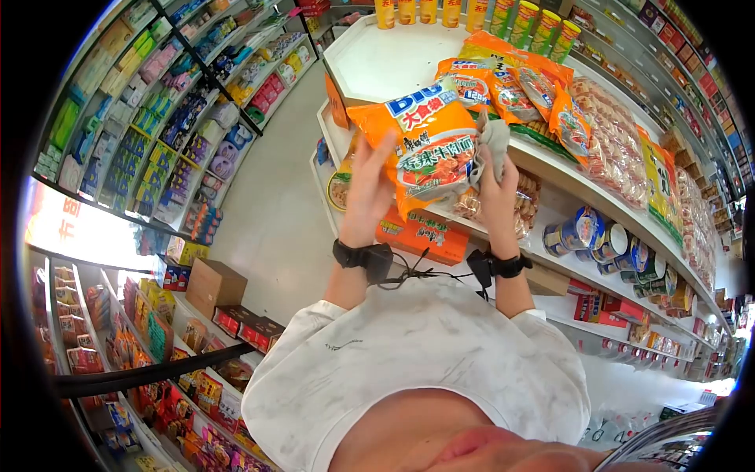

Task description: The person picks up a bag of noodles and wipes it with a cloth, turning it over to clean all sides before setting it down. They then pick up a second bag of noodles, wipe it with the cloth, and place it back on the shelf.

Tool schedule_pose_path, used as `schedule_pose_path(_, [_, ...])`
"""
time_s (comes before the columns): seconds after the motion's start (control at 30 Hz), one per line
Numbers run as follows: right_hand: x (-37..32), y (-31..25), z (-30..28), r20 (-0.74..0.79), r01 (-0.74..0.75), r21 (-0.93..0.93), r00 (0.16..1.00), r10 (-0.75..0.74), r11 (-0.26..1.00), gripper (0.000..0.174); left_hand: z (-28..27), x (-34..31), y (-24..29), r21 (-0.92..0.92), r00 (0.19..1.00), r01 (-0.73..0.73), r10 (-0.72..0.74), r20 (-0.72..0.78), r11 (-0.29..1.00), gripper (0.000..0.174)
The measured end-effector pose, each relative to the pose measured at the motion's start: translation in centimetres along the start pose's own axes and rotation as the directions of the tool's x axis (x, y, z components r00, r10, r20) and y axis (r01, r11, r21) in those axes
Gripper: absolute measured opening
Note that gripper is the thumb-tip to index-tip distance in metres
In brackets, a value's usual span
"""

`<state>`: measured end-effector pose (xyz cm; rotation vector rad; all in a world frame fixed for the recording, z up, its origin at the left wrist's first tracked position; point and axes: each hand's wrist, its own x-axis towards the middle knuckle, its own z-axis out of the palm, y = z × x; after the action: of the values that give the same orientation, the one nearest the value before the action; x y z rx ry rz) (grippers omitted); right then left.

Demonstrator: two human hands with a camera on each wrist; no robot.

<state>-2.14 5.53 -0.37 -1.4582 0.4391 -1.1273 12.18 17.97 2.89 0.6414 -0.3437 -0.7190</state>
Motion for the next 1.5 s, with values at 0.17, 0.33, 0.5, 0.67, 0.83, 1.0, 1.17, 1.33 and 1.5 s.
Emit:
schedule_pose_path(0.17, [-0.1,-0.9,1.7,-0.068,-0.029,0.081,0.997,0.035,0.996,0.031,-2.5,-0.2,-0.5,-0.101,0.984,0.175,-0.175,0.009,0.979,0.039])
schedule_pose_path(0.33, [-1.3,0.0,3.1,0.175,-0.395,0.583,0.914,0.365,0.710,0.051,-3.0,-1.2,1.2,-0.216,0.995,-0.091,0.078,-0.066,0.972,0.035])
schedule_pose_path(0.5, [-3.6,-0.9,7.0,0.131,-0.453,0.415,0.888,0.441,0.789,0.057,-3.4,-2.9,2.1,-0.177,0.995,-0.086,0.077,-0.060,0.980,0.035])
schedule_pose_path(0.67, [-4.6,-0.4,8.3,0.137,-0.344,0.163,0.936,0.324,0.925,0.048,-6.7,-3.8,3.9,-0.256,0.998,0.012,-0.027,-0.054,0.967,0.036])
schedule_pose_path(0.83, [-6.8,0.4,10.7,0.080,-0.375,0.382,0.924,0.374,0.845,0.044,-8.4,-5.1,5.7,-0.196,0.993,-0.077,0.057,-0.104,0.978,0.043])
schedule_pose_path(1.0, [-8.5,0.5,12.9,0.332,-0.646,0.189,0.751,0.571,0.740,0.037,-9.6,-5.5,6.3,-0.177,0.984,-0.163,0.147,-0.101,0.971,0.042])
schedule_pose_path(1.17, [-9.1,-1.2,13.9,0.402,-0.520,0.090,0.799,0.447,0.850,0.040,-10.3,-5.9,5.9,-0.191,0.983,-0.142,0.115,-0.146,0.971,0.040])
schedule_pose_path(1.33, [-9.5,-2.0,12.7,0.315,-0.472,0.000,0.837,0.448,0.882,0.038,-10.4,-5.4,5.7,-0.330,0.991,-0.061,0.018,-0.132,0.942,0.041])
schedule_pose_path(1.5, [-6.6,-0.3,9.5,-0.186,-0.146,0.095,0.969,0.162,0.985,0.035,-10.6,-3.7,5.3,-0.403,0.986,-0.109,0.047,-0.161,0.909,0.047])
